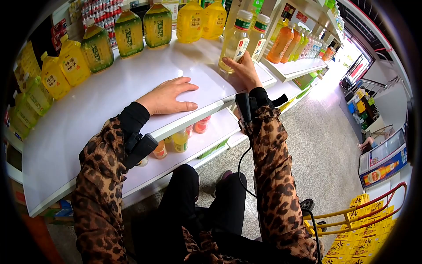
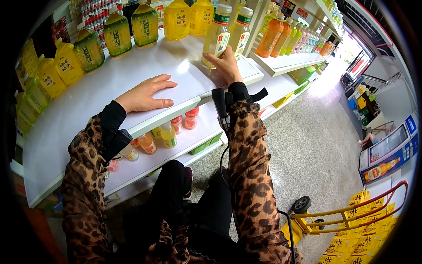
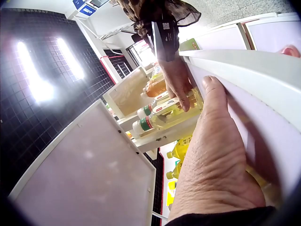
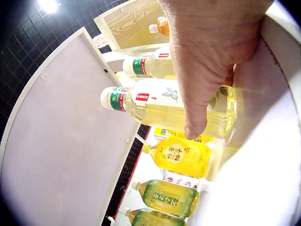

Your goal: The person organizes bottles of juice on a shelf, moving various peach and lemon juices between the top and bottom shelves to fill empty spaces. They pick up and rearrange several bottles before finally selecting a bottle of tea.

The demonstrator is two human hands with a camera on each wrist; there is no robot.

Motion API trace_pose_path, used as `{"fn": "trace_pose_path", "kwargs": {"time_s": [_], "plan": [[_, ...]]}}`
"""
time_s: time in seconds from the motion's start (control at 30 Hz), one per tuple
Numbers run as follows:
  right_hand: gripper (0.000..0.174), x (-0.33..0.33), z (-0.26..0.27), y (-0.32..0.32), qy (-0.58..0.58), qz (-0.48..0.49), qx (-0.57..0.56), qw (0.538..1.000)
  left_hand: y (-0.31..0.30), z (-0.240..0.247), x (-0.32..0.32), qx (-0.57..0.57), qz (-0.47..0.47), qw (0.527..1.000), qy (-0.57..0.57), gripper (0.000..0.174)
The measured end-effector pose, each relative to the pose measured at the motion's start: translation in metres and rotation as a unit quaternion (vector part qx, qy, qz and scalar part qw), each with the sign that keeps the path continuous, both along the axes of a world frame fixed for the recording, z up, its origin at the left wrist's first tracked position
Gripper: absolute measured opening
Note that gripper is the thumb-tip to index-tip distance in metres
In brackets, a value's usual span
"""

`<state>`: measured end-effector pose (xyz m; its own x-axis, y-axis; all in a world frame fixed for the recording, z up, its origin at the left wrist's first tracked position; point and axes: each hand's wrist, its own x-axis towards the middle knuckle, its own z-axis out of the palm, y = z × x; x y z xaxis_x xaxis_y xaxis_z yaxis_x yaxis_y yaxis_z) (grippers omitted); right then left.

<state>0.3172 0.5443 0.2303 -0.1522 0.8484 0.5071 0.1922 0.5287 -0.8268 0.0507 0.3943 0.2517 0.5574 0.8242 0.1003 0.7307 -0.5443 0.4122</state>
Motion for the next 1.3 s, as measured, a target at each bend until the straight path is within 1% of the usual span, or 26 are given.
{"fn": "trace_pose_path", "kwargs": {"time_s": [0.47, 0.53, 1.2, 1.3], "plan": [[0.060, 0.0014, -0.0035, 0.0057, 0.000, 0.003, 0.009, 1.000, 0.0016, -0.0022, -0.0014, 0.003, -0.006, 1.000, -0.002, 0.063], [0.060, 0.0015, -0.0041, 0.0064, 0.002, 0.004, 0.007, 1.000, 0.0030, -0.0057, -0.0023, 0.027, -0.011, 0.999, -0.016, 0.066], [0.062, 0.0007, -0.0011, 0.0026, -0.009, 0.004, 0.009, 1.000, 0.0023, -0.0052, -0.0014, 0.032, -0.013, 0.999, -0.011, 0.066], [0.062, 0.0002, -0.0026, 0.0041, 0.006, -0.001, 0.006, 1.000, 0.0019, -0.0046, -0.0014, 0.028, -0.010, 0.999, -0.011, 0.066]]}}
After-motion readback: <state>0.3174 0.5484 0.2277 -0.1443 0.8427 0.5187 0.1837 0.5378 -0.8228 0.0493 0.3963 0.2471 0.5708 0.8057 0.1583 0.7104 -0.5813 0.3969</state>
